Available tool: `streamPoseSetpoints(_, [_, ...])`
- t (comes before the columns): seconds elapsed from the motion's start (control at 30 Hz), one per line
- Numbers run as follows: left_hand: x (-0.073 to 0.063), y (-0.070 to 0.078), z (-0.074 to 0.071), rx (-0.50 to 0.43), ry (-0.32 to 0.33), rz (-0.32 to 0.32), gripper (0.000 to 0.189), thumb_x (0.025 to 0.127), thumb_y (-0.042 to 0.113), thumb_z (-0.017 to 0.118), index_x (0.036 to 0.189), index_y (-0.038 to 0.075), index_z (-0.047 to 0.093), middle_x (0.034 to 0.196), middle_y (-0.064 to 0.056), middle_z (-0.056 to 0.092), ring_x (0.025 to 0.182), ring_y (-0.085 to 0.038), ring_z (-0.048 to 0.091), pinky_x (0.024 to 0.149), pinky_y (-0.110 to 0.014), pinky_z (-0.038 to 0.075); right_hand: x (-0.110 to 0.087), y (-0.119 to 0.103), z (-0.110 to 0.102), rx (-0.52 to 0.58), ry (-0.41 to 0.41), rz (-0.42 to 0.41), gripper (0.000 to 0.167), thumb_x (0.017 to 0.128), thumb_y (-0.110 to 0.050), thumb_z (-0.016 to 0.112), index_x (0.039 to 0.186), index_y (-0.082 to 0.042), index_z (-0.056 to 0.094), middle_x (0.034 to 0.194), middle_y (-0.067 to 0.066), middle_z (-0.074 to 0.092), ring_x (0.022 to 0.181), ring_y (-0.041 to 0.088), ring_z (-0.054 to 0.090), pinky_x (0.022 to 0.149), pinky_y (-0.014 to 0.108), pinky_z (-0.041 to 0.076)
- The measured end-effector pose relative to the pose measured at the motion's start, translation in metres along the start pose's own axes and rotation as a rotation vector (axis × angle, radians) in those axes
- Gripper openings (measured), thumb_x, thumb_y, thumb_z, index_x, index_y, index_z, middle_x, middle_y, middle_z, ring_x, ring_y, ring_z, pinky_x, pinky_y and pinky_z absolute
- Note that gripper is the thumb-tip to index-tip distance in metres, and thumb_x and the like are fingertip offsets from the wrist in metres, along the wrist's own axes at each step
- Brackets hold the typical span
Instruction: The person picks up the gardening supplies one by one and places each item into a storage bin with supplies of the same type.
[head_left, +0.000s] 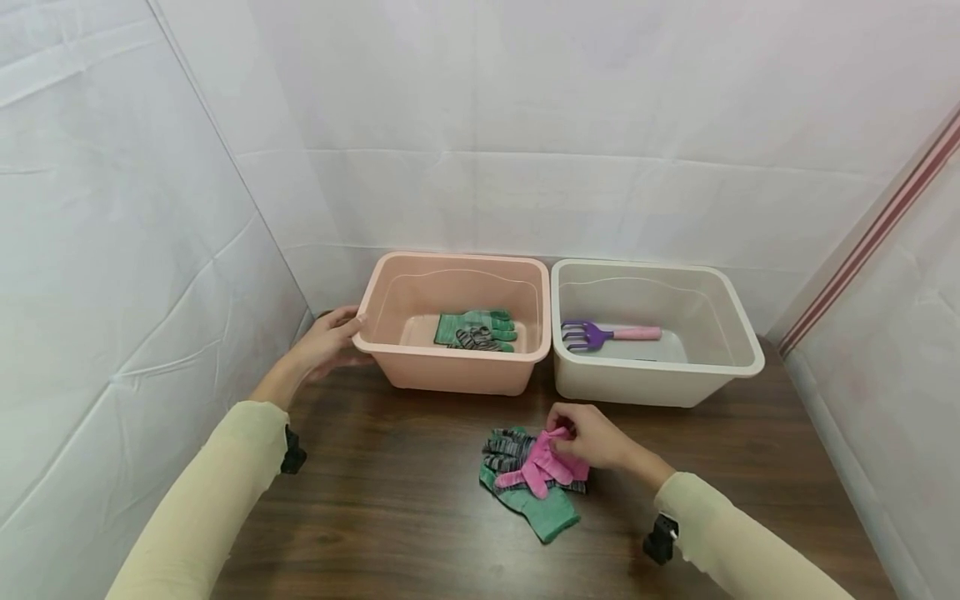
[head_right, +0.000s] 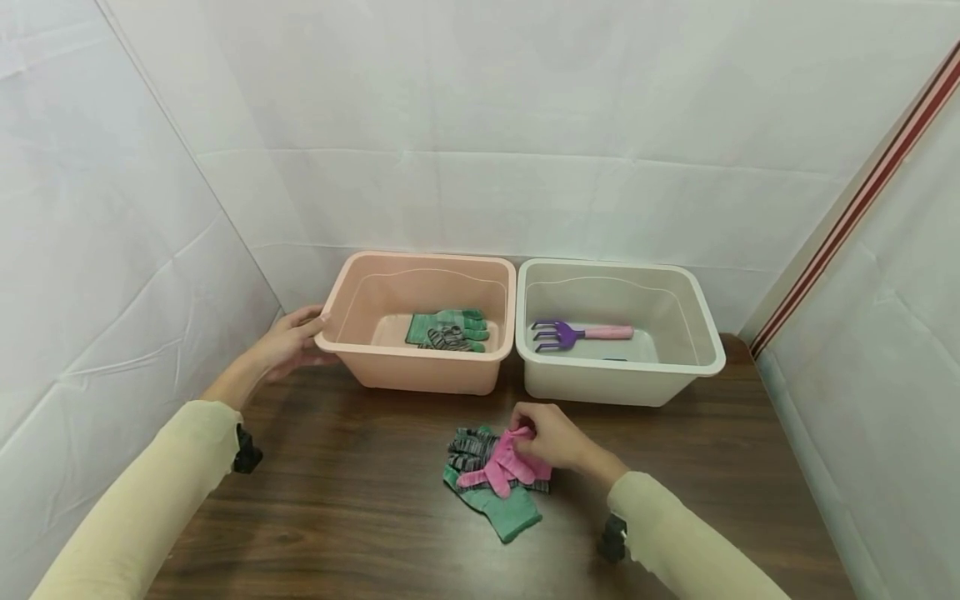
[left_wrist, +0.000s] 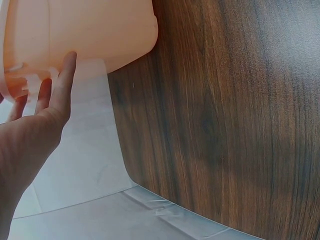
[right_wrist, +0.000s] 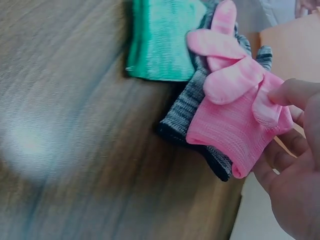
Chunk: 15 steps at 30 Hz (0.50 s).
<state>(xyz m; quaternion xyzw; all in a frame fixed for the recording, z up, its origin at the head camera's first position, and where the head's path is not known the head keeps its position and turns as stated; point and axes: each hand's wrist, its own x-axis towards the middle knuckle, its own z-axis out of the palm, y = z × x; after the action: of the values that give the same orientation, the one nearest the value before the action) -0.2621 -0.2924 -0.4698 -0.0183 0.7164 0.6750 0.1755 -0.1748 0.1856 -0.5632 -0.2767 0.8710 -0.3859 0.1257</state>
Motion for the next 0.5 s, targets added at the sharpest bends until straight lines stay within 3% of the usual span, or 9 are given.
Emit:
streamPoseSetpoints(0.23, [0.0015, -0.0014, 0.0003, -0.012, 0.005, -0.001, 0.062, 0.116, 0.025, 0.047, 0.168, 0.002, 0.020, 0.167, -0.028, 0.025, 0.149, -0.052, 0.035, 0.108, -0.064, 0.050, 0.0017, -0.0023, -0.0025, -0.073, 0.033, -0.047, 0.022, 0.092, -0.006, 0.079, 0.110, -0.018, 0.075, 0.098, -0.009, 0.068, 0.088, 0.013, 0.062, 0.078, 0.029, 0.058])
streamPoseSetpoints(0.5, [0.0007, -0.0012, 0.0009, -0.014, -0.004, 0.005, 0.062, 0.116, 0.027, 0.048, 0.167, 0.003, 0.023, 0.166, -0.026, 0.026, 0.149, -0.051, 0.036, 0.107, -0.063, 0.051, 0.0006, 0.0002, 0.0044, -0.080, 0.098, -0.045, 0.019, 0.092, -0.006, 0.081, 0.104, -0.021, 0.077, 0.102, -0.009, 0.066, 0.090, 0.013, 0.062, 0.079, 0.030, 0.058])
